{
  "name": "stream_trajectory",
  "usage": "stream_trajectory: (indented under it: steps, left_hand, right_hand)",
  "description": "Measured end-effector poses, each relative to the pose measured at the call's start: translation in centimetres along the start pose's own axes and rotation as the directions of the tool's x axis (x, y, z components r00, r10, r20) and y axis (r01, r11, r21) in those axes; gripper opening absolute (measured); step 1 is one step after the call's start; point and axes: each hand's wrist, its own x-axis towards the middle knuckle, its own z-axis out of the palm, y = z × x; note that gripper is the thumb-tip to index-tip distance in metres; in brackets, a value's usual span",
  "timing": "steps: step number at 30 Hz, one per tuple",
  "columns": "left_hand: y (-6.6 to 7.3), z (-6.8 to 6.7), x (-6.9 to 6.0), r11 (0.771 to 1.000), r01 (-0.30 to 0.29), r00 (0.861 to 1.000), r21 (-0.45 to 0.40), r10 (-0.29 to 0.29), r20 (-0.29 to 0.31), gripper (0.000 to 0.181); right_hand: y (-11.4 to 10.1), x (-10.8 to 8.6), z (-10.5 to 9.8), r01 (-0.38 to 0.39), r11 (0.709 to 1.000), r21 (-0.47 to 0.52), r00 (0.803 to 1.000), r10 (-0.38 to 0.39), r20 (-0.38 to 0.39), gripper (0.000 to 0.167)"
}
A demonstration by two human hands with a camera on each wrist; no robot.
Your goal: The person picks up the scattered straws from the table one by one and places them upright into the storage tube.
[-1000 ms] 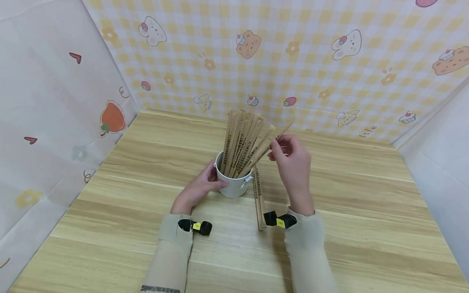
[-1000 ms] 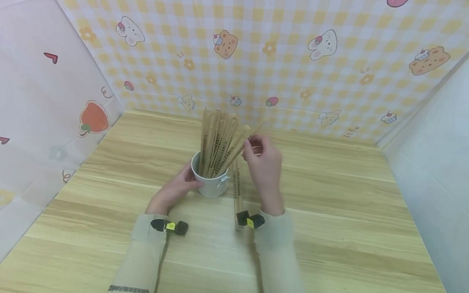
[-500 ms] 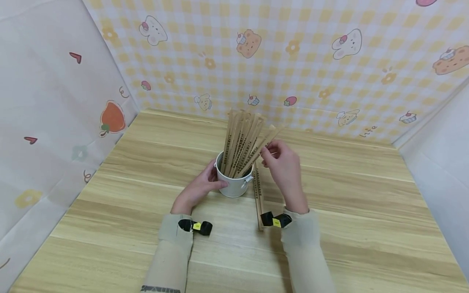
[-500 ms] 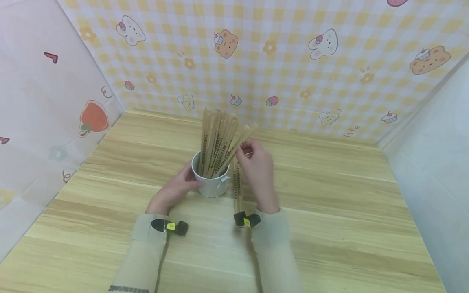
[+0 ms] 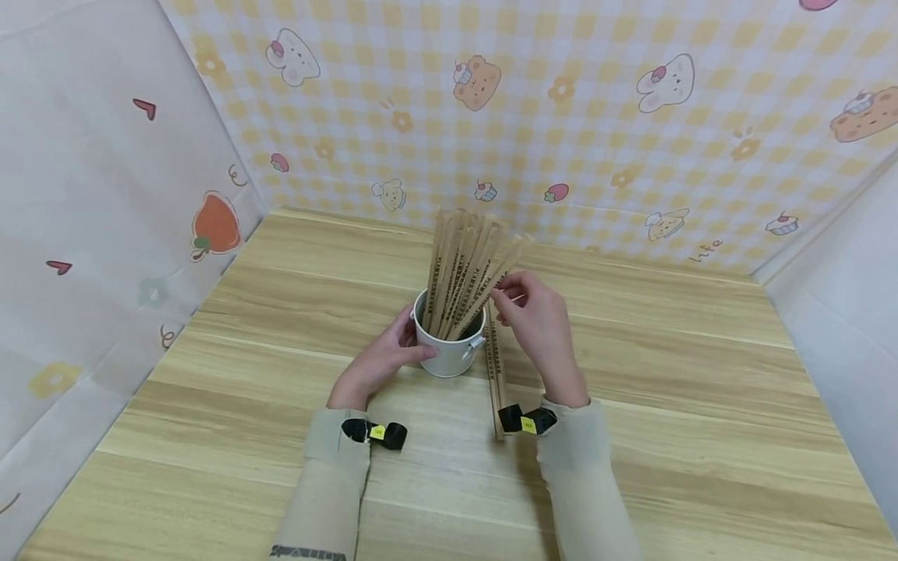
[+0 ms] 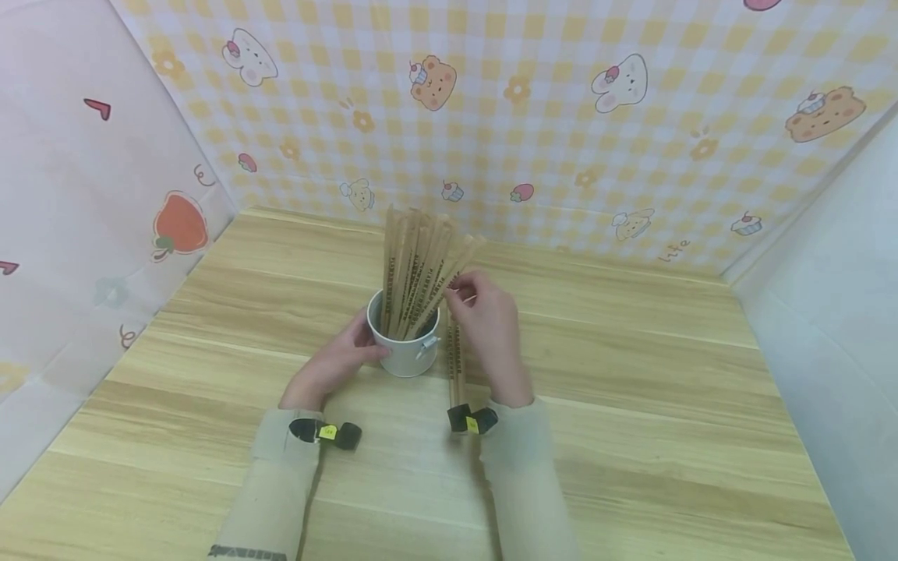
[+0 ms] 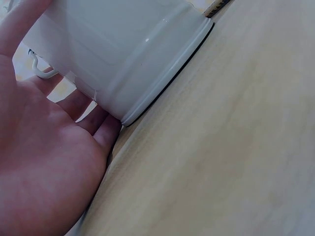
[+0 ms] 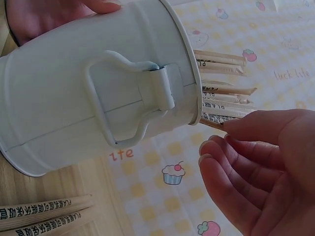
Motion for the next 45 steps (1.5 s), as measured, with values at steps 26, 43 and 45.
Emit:
stream_trajectory:
  steps: [26, 43, 45]
  left_hand:
    - [0.0, 0.1, 0.0, 1.000, -0.007, 1.000, -0.017, 0.007, -0.007, 0.087]
    - [0.2, 0.1, 0.0, 1.000, -0.011, 1.000, 0.012, 0.011, -0.014, 0.088]
    - [0.1, 0.1, 0.0, 1.000, -0.017, 1.000, 0.006, 0.017, -0.008, 0.088]
  right_hand:
    - [1.6, 0.5, 0.3, -0.061, 0.992, -0.109, 0.989, 0.075, 0.126, 0.022]
    - [6.3, 1.3, 2.5, -0.208, 0.962, -0.176, 0.933, 0.249, 0.261, 0.041]
    - [6.5, 1.3, 2.6, -0.221, 0.960, -0.169, 0.926, 0.261, 0.274, 0.041]
